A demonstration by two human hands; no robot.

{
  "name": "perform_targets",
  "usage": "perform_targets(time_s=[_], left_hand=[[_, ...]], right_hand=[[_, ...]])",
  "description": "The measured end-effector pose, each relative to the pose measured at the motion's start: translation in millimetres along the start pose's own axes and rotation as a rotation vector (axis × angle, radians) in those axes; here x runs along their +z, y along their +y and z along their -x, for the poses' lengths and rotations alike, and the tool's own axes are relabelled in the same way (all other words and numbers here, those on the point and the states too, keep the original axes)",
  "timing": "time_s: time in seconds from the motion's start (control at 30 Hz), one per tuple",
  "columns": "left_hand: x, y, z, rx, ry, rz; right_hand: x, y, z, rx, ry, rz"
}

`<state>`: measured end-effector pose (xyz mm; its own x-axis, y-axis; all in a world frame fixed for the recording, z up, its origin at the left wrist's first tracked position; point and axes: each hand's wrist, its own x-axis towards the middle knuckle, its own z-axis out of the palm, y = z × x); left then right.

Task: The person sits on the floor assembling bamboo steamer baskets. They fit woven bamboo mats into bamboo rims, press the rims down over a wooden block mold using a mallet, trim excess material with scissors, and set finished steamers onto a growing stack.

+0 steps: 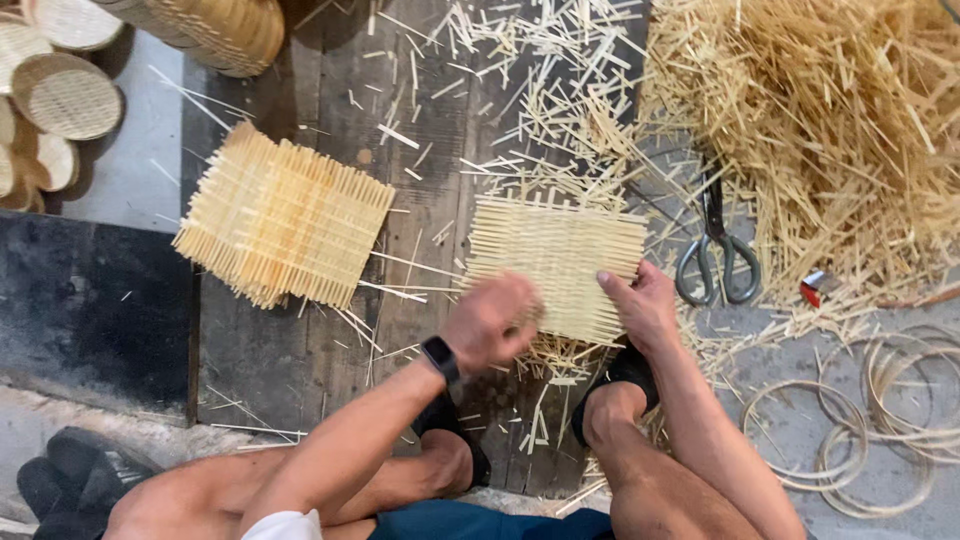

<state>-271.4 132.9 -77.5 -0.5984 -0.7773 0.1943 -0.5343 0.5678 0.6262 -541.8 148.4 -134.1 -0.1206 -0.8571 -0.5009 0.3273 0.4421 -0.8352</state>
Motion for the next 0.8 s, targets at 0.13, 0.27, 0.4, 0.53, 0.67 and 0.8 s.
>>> perform_targets(time_s=[0.13, 0.27, 0.4, 0.53, 0.67, 0.8], left_hand=[[10.1, -51.6, -23.4, -0.801, 0.233, 0.311], [20.7, -92.8, -24.6, -1.056, 0.089, 1.014], [27.0, -95.7, -14.2, -1.063, 0.129, 0.97], [26.4, -93.0, -6.1, -1.003, 0.054, 0.961], [31.3, -92.5, 11.6, -1.006, 0.117, 0.933], [19.1, -93.3, 32.9, -0.951, 0.294, 0.675]], right_hand=[[-1.0, 11.6, 2.4, -0.059, 0.079, 0.063], [3.1, 11.4, 1.6, -0.123, 0.147, 0.169], [6.4, 10.3, 6.2, -0.178, 0.205, 0.288], [1.6, 21.0, 14.4, -0.248, 0.263, 0.41], [-47.2, 36.2, 36.0, -0.295, 0.411, 0.169], [-163.4, 42.0, 109.1, -0.264, 0.813, 0.682]])
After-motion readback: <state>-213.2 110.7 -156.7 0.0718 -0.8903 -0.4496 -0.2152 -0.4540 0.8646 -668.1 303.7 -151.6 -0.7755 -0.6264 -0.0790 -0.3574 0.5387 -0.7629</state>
